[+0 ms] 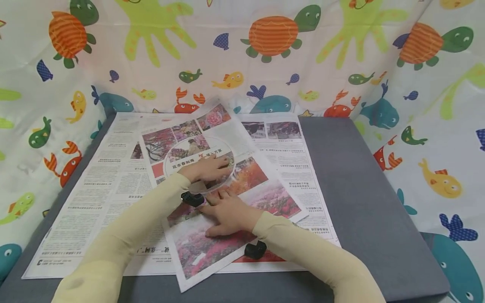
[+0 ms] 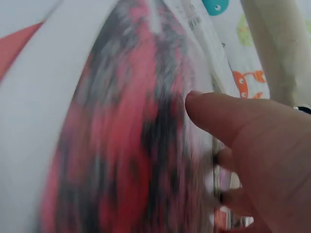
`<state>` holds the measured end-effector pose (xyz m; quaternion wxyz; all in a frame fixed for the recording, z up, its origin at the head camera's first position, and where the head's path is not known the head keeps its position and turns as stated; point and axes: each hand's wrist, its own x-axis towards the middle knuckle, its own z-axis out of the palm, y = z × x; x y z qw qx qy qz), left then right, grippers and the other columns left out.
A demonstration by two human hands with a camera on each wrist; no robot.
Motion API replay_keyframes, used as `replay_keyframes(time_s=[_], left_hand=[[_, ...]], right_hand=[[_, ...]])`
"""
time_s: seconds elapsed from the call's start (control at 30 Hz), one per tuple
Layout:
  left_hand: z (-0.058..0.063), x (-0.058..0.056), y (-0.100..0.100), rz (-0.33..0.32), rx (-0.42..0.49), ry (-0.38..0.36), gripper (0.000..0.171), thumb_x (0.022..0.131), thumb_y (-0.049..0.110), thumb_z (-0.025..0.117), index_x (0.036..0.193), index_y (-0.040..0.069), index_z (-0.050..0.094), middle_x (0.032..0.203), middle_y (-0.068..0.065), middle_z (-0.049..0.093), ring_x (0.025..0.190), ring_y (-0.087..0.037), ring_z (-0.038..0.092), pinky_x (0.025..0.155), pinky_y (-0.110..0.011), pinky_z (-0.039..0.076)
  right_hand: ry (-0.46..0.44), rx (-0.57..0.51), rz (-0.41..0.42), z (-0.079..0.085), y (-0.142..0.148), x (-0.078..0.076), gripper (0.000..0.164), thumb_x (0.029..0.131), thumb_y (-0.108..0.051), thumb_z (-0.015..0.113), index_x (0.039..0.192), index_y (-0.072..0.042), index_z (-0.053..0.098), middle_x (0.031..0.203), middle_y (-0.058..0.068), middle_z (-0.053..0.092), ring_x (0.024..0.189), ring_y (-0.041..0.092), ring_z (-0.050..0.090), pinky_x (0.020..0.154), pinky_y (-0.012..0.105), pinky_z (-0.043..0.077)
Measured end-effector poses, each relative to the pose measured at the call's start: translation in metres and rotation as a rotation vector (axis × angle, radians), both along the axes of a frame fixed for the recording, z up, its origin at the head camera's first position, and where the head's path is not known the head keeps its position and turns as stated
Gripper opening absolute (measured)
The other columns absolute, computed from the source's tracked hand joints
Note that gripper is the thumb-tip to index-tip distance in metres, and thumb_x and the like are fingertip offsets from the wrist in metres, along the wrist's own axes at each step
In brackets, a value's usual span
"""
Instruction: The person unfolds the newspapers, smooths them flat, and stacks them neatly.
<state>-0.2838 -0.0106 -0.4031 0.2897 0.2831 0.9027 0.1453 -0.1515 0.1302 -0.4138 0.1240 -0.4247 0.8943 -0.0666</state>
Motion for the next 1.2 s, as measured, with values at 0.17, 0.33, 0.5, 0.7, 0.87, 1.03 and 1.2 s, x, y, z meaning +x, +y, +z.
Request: replay_keyframes(time_s=[0.17, 0.33, 0.5, 0.7, 0.87, 1.03, 1.2], left_hand=[[0.004, 0.002, 0.010, -0.100, 0.058, -0.055, 0.057, 0.110, 0.050, 0.032, 0.157, 0.019, 0.042, 0.163, -0.010, 0.041, 0.155, -0.036, 0.029, 0.125, -0.055, 0.024], [0.007, 0.006, 0.015, -0.117, 0.081, -0.146, 0.061, 0.109, 0.052, 0.033, 0.161, 0.020, 0.034, 0.125, -0.013, 0.064, 0.101, -0.029, 0.068, 0.103, -0.045, 0.047], [0.005, 0.008, 0.016, -0.119, 0.100, -0.131, 0.059, 0.109, 0.051, 0.033, 0.159, 0.020, 0.038, 0.151, -0.011, 0.053, 0.136, -0.033, 0.054, 0.118, -0.050, 0.037], [0.001, 0.008, 0.014, -0.145, 0.099, -0.090, 0.056, 0.110, 0.049, 0.032, 0.158, 0.022, 0.040, 0.171, 0.002, 0.022, 0.161, -0.036, 0.002, 0.129, -0.056, 0.011], [-0.002, 0.009, 0.013, -0.161, 0.107, -0.073, 0.054, 0.110, 0.047, 0.034, 0.157, 0.023, 0.042, 0.172, 0.001, 0.022, 0.160, -0.039, 0.002, 0.129, -0.057, 0.010], [0.000, 0.009, -0.001, -0.106, 0.179, -0.076, 0.055, 0.109, 0.049, 0.036, 0.158, 0.024, 0.041, 0.169, -0.002, 0.031, 0.158, -0.036, 0.022, 0.126, -0.058, 0.022], [0.022, 0.009, -0.050, 0.059, 0.250, -0.069, 0.058, 0.108, 0.051, 0.036, 0.159, 0.024, 0.038, 0.165, -0.009, 0.037, 0.147, -0.037, 0.043, 0.119, -0.062, 0.033]], right_hand=[[-0.108, -0.046, 0.027, 0.001, -0.008, -0.005, 0.070, 0.093, -0.056, 0.066, 0.155, -0.031, 0.045, 0.160, 0.000, 0.046, 0.156, 0.038, 0.027, 0.122, 0.056, 0.032], [-0.125, -0.058, 0.059, -0.003, -0.012, -0.010, 0.079, 0.092, -0.050, 0.069, 0.160, -0.030, 0.035, 0.161, 0.000, 0.044, 0.159, 0.031, 0.019, 0.127, 0.053, 0.024], [-0.132, -0.041, 0.064, -0.006, -0.010, -0.012, 0.079, 0.094, -0.050, 0.067, 0.161, -0.031, 0.031, 0.163, -0.001, 0.041, 0.160, 0.032, 0.013, 0.128, 0.054, 0.018], [-0.149, -0.046, 0.066, -0.004, -0.007, -0.013, 0.076, 0.094, -0.051, 0.067, 0.160, -0.029, 0.035, 0.162, 0.002, 0.042, 0.160, 0.032, 0.012, 0.129, 0.053, 0.017], [-0.154, -0.053, 0.061, -0.005, -0.005, -0.012, 0.074, 0.093, -0.050, 0.069, 0.158, -0.029, 0.040, 0.166, 0.003, 0.036, 0.160, 0.033, 0.014, 0.128, 0.053, 0.019], [-0.160, -0.043, 0.044, -0.006, -0.004, -0.011, 0.070, 0.094, -0.051, 0.068, 0.156, -0.029, 0.045, 0.170, 0.002, 0.027, 0.160, 0.032, 0.014, 0.128, 0.054, 0.020], [-0.186, -0.109, 0.038, -0.005, -0.004, -0.016, 0.070, 0.094, -0.046, 0.068, 0.156, -0.025, 0.044, 0.170, 0.007, 0.026, 0.159, 0.036, 0.018, 0.128, 0.054, 0.021]])
